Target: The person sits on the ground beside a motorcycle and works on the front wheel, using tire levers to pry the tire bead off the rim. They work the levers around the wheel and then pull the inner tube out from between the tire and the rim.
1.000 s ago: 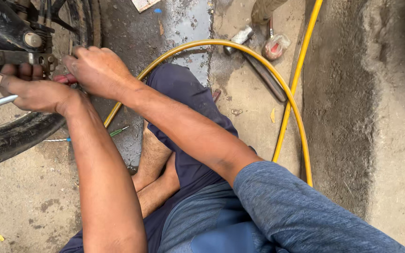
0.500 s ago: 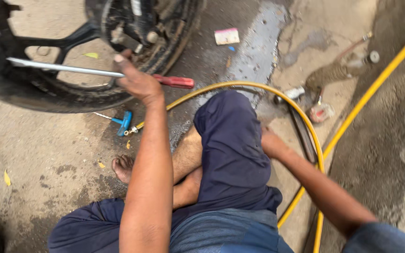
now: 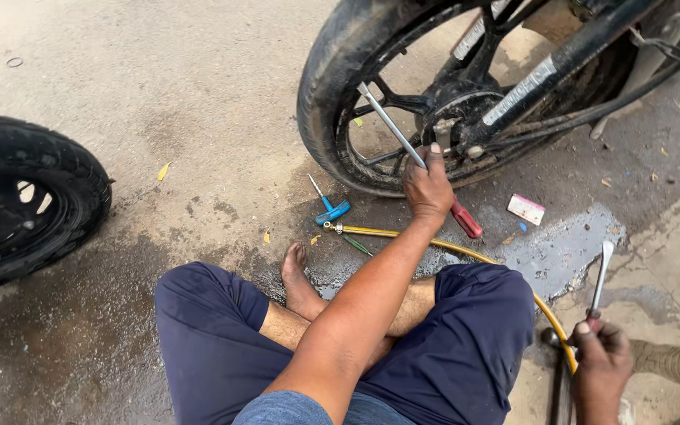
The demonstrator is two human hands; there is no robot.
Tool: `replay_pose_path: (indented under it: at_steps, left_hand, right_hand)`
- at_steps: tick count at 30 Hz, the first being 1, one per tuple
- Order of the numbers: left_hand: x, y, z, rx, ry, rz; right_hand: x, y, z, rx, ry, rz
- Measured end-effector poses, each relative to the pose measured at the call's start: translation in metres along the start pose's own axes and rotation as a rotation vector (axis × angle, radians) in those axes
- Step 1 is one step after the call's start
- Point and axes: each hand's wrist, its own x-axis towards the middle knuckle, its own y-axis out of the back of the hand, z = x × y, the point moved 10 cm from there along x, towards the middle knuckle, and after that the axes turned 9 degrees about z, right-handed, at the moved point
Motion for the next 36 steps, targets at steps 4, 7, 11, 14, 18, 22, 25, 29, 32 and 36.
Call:
replay_pose_path:
  at_steps: [4,7,11,14,18,22,25,29,32,36]
  left_hand:
    - [0.0,0.0,0.001,0.023,0.006,-0.003]
    - [-0.001,0.0,0.002,0.029,-0.025,-0.006]
    - [0.004,-0.009,-0.015,0.043,0.093,-0.099]
    - [0.008,-0.018,-0.026,-0.076,0.146,-0.233]
    - [-0.001,-0.015,-0.033,-0.209,0.131,-0.496]
    - [-0.048,0.006,-0.046,-0.903,0.667,-0.678]
    - [-0.056,0.021,-0.038,-0.844,0.577,-0.659]
    - [-0.043,0.034,-0.045,-0.742,0.69,-0.459]
    - [-0.014,0.075,-0.036,-0.482,0.474,-0.379]
    - [0.025,0.162,-0.01,0.304,-0.117,-0.31]
  right_hand:
    - [-0.003,-0.116,-0.139,0.318,0.312,-0.37]
    - [-0.036,-0.215,-0.206,0.087,0.697,-0.384]
    - [-0.053,-0.279,-0.224,0.167,0.629,-0.312]
    - [-0.074,-0.279,-0.234,0.05,0.793,-0.212]
    - [-0.094,-0.277,-0.238,-0.113,0.904,-0.146]
    - [-0.103,-0.289,-0.237,-0.192,0.897,-0.133]
    - [-0.111,-0.293,-0.243,-0.286,0.97,-0.115]
    - [-0.107,-0.29,-0.247,-0.221,0.965,-0.213]
    - [-0.08,-0.305,-0.229,-0.383,0.78,-0.337]
    - [-0.042,-0.325,-0.215,-0.664,0.777,-0.282]
